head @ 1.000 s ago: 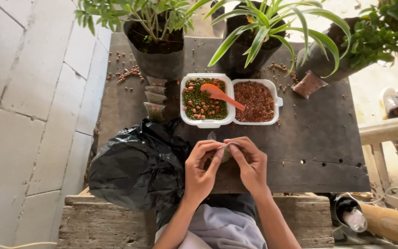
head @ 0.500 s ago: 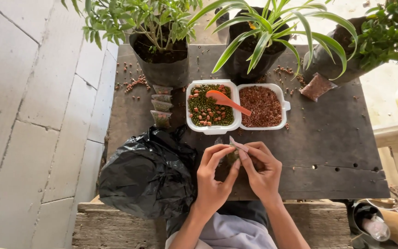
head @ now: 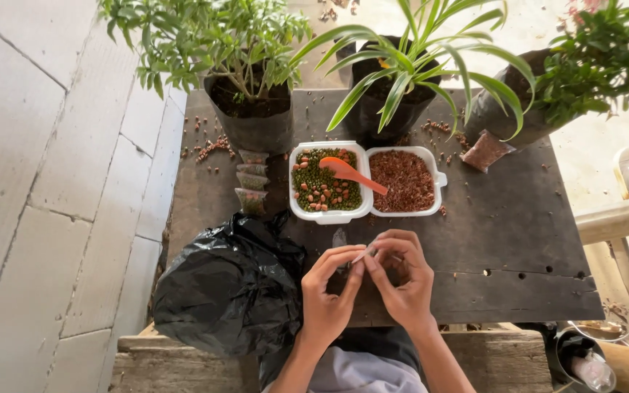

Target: Packaging small portions of seeds or snacks into plastic bags using a spoon

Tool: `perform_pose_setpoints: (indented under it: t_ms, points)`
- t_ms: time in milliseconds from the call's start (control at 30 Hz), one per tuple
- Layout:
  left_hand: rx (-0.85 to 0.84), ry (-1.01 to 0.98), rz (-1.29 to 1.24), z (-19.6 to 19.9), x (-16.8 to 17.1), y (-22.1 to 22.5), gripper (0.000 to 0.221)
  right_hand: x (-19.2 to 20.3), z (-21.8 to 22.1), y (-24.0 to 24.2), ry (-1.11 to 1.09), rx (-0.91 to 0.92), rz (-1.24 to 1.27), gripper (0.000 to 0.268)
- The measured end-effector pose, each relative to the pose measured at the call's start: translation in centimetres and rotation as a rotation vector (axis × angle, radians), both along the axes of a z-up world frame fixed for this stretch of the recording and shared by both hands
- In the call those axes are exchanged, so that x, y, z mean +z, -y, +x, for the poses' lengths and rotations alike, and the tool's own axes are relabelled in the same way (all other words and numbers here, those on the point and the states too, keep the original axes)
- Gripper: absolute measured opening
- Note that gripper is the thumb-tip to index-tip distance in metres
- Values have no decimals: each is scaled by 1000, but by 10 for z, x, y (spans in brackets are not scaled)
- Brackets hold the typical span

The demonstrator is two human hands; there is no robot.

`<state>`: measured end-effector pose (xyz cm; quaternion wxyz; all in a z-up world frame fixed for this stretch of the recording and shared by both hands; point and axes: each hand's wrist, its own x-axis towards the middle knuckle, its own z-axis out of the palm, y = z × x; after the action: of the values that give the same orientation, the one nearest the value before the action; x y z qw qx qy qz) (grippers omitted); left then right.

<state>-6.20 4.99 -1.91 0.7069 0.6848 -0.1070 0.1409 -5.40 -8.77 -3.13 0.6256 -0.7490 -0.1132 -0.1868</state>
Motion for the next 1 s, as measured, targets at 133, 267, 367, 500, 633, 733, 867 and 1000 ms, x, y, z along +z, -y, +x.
perform_pose_setpoints:
  t_ms: [133,267,367,500,633,733,867,1000]
  points:
    - [-9,-23,-62,-2,1,-1,15,5,2,5,-87,36,-17,37]
    - [18,-46,-76,-4,1,-3,16,23,4,8,61,88,-170,8]
    - [31,-65,-146,-6,-7,-3,25,29,0,8,186,61,-210,7]
    - [18,-107,-236,-8,-11,-3,35,18,1,8,-41,153,-271,7]
    - [16,-120,-268,-6,-14,-3,33,22,-1,11,139,90,-246,10]
    - [26,-83,-245,-4,-14,-4,33,11,2,11,161,113,-237,10]
    - [-24,-143,-218,-7,-8,-5,30,8,2,12,66,148,-179,6]
    - [-40,-82,-70,-2,6,-3,16,0,1,8,11,56,-105,5]
